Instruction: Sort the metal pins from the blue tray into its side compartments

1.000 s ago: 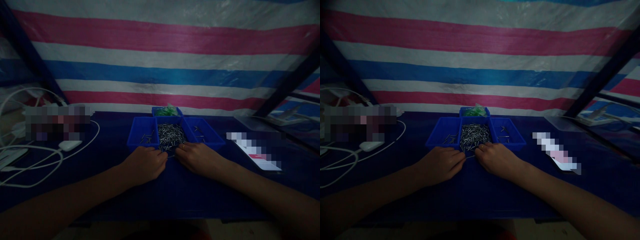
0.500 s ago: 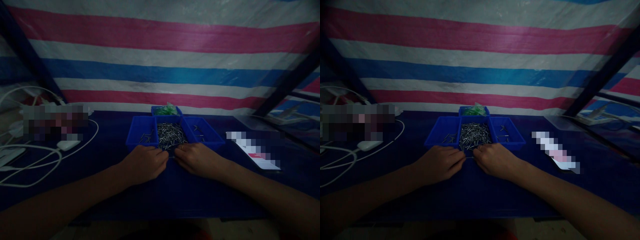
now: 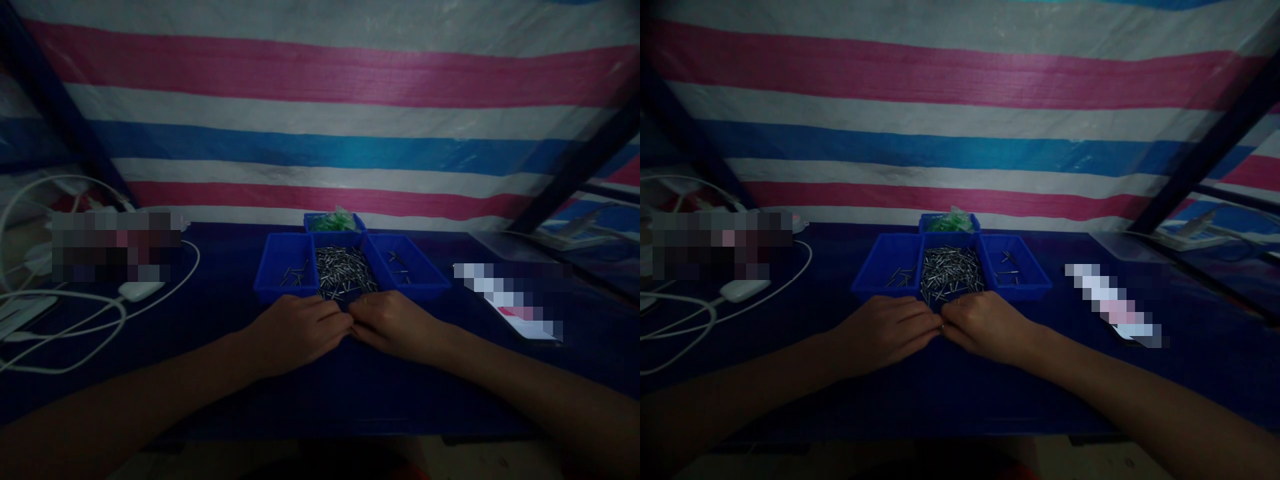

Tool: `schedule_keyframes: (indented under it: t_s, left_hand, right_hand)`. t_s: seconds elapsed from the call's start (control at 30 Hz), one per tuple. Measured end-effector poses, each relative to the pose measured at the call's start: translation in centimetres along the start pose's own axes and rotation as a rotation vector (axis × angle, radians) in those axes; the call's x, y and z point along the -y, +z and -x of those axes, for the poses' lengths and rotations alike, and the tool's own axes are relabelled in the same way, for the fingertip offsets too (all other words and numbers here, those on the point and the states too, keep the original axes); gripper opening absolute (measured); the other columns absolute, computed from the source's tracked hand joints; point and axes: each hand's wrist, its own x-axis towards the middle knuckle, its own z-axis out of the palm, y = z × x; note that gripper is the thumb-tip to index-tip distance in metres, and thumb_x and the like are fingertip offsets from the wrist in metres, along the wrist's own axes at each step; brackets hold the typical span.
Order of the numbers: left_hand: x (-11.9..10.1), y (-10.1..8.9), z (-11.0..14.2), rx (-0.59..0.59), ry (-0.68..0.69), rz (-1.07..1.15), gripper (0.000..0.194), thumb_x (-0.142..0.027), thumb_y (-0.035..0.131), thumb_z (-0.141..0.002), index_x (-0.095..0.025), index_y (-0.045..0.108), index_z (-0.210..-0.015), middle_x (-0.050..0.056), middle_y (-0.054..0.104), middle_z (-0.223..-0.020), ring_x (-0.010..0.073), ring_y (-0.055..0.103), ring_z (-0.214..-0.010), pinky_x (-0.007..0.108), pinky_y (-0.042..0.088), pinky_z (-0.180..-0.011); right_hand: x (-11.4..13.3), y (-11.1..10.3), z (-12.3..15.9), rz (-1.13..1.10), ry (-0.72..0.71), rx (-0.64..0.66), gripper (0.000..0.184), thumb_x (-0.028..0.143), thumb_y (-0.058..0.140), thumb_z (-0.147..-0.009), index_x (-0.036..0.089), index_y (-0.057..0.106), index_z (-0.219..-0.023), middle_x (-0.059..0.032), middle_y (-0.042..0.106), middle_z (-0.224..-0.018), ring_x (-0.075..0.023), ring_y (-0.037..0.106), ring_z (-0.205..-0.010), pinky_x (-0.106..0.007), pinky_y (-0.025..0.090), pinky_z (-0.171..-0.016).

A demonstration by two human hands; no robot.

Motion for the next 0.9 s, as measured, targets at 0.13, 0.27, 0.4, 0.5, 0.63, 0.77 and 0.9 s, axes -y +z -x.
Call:
schedule_keyframes:
  t_s: [0.13, 0.27, 0.4, 0.5, 0.63, 0.77, 0.9]
  left_hand:
    - [-0.1, 0.0, -0.2, 0.034, 0.013, 0.027, 0.016, -0.022, 0.037, -0.088, -0.017, 0.052, -0.085, 0.000, 0.057, -0.078, 0.0128, 0.053, -0.071, 0.022, 0.042, -0.056]
    - [-0.2, -0.2, -0.3, 0.025, -0.031, 0.054, 0.013, -0.021, 0.039, -0.085, -0.016, 0.051, -0.084, 0.002, 0.057, -0.082, 0.0139, 0.053, -0.076, 0.023, 0.043, -0.059]
    - [-0.1, -0.2, -0.3, 0.066, -0.090, 0.029, 0.012, -0.021, 0.040, -0.084, -0.016, 0.050, -0.080, -0.001, 0.056, -0.069, 0.0129, 0.053, -0.064, 0.023, 0.040, -0.053]
    - [0.0, 0.0, -0.2, 0.079, -0.112, -0.005, 0.011, -0.023, 0.041, -0.085, -0.017, 0.049, -0.079, -0.002, 0.055, -0.066, 0.0126, 0.053, -0.060, 0.023, 0.039, -0.051]
    - [0.0, 0.2, -0.1, 0.118, -0.122, -0.032, 0.012, -0.024, 0.041, -0.086, -0.017, 0.049, -0.080, -0.001, 0.057, -0.066, 0.0130, 0.055, -0.062, 0.023, 0.039, -0.052]
    - [0.1, 0.3, -0.1, 0.152, -0.145, -0.037, 0.013, -0.024, 0.040, -0.087, -0.017, 0.050, -0.081, -0.001, 0.058, -0.069, 0.0137, 0.055, -0.064, 0.023, 0.040, -0.053]
    - [0.2, 0.4, -0.2, 0.163, -0.183, -0.036, 0.015, -0.026, 0.040, -0.087, -0.017, 0.050, -0.080, -0.001, 0.058, -0.069, 0.0145, 0.056, -0.065, 0.025, 0.041, -0.054]
  right_hand:
    - [0.0, 0.4, 0.1, 0.022, 0.015, -0.003, 0.021, 0.024, 0.042, -0.085, 0.015, 0.051, -0.068, 0.0015, 0.049, -0.060, -0.0087, 0.045, -0.052, -0.023, 0.030, -0.052]
    - [0.1, 0.1, 0.2, 0.058, 0.000, -0.010, 0.023, 0.028, 0.041, -0.086, 0.015, 0.051, -0.070, 0.0009, 0.051, -0.061, -0.0090, 0.046, -0.053, -0.023, 0.029, -0.051]
    - [0.3, -0.5, 0.2, 0.108, 0.010, -0.015, 0.028, 0.036, 0.040, -0.087, 0.014, 0.051, -0.075, 0.0001, 0.051, -0.061, -0.0099, 0.046, -0.053, -0.024, 0.030, -0.051]
    - [0.4, -0.8, 0.1, 0.133, 0.004, -0.014, 0.030, 0.036, 0.035, -0.088, 0.014, 0.051, -0.075, -0.0008, 0.052, -0.062, -0.0105, 0.047, -0.054, -0.024, 0.032, -0.053]
    - [0.3, -0.7, 0.1, 0.148, -0.025, 0.050, 0.022, 0.025, 0.034, -0.088, 0.015, 0.050, -0.077, -0.0014, 0.054, -0.065, -0.0104, 0.048, -0.057, -0.024, 0.033, -0.055]
    - [-0.1, -0.7, 0.3, 0.138, -0.024, 0.086, 0.014, 0.020, 0.038, -0.085, 0.015, 0.050, -0.080, -0.0016, 0.054, -0.069, -0.0101, 0.048, -0.060, -0.023, 0.033, -0.058]
    - [-0.1, -0.8, 0.3, 0.138, -0.008, 0.082, 0.012, 0.019, 0.040, -0.083, 0.014, 0.051, -0.080, -0.0019, 0.054, -0.068, -0.0103, 0.048, -0.059, -0.024, 0.033, -0.057]
